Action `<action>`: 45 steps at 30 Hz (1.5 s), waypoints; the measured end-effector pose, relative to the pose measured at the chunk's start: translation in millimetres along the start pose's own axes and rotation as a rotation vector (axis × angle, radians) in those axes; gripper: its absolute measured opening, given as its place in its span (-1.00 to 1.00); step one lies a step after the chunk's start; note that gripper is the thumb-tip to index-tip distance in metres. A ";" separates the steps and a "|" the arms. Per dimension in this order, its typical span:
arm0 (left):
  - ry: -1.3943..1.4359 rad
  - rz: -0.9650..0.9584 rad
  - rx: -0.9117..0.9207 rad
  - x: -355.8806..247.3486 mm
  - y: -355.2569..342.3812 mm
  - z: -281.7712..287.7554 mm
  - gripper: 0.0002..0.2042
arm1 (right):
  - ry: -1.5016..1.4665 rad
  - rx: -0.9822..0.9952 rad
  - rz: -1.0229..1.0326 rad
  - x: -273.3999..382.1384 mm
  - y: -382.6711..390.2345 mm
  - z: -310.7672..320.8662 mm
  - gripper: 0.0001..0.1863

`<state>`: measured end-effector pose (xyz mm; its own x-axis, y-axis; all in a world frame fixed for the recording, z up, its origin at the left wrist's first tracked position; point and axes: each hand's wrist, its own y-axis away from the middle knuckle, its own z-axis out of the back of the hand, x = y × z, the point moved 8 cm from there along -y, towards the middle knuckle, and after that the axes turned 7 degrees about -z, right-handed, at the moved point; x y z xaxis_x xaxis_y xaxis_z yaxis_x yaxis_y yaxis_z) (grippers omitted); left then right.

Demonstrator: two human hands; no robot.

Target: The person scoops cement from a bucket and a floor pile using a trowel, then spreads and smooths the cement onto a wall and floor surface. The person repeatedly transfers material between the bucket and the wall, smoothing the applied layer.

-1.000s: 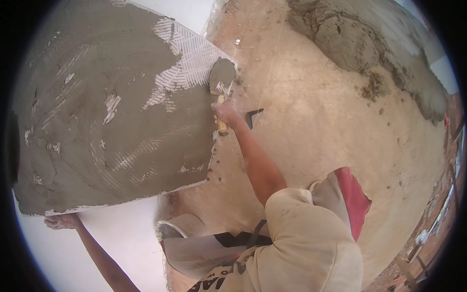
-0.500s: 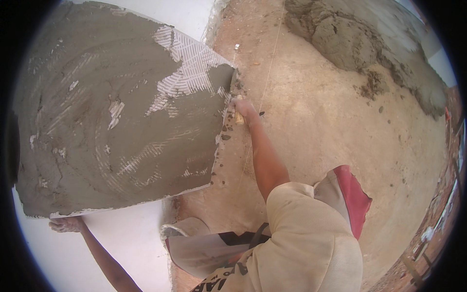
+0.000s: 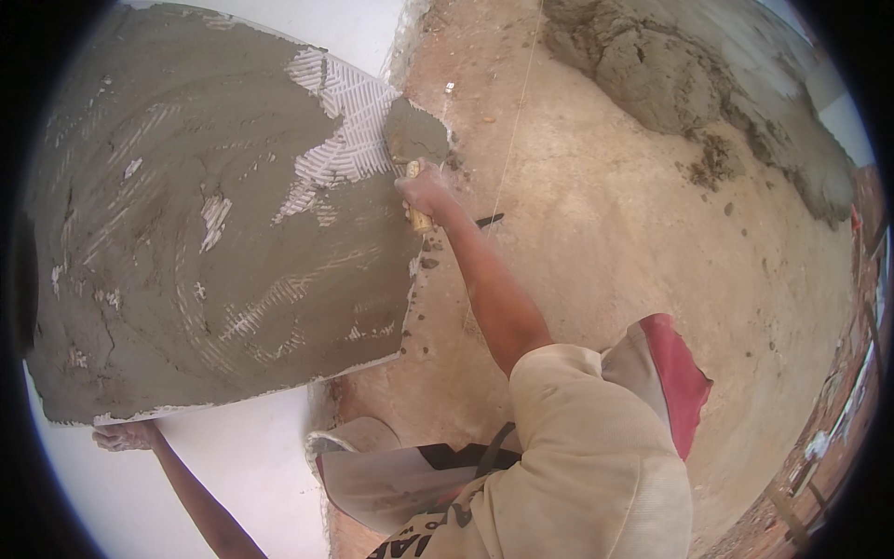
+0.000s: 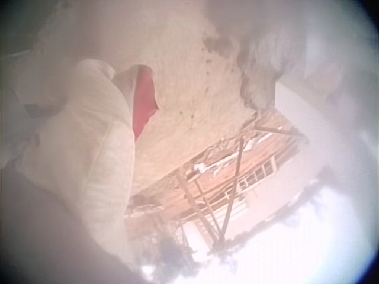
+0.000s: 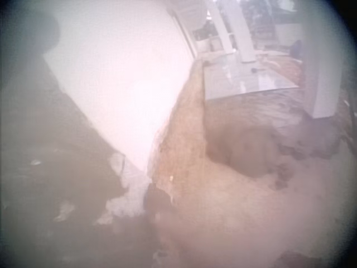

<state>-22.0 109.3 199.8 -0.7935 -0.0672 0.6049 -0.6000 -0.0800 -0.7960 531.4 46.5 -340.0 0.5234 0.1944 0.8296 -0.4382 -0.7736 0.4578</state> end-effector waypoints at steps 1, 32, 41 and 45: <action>0.015 0.000 0.016 -3.1 -0.8 -1.2 -0.14 | 0.009 -0.013 0.018 8.4 6.4 -4.8 -0.72; 0.001 -0.046 -0.034 0.5 1.9 -10.6 -0.19 | 0.309 -0.177 0.364 27.9 113.4 -95.2 -0.49; 0.056 -0.006 -0.037 4.4 1.1 -9.4 -0.24 | 0.149 -0.100 0.085 -9.3 65.2 -82.4 -0.49; 0.048 -0.024 -0.047 -2.1 2.5 -4.7 -0.21 | 0.279 -0.057 0.180 20.5 124.6 -108.9 -0.43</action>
<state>-22.3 113.9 196.4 -0.7818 -0.0180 0.6232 -0.6225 -0.0338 -0.7819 408.0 19.8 -231.1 0.2169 0.2218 0.9507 -0.5500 -0.7768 0.3067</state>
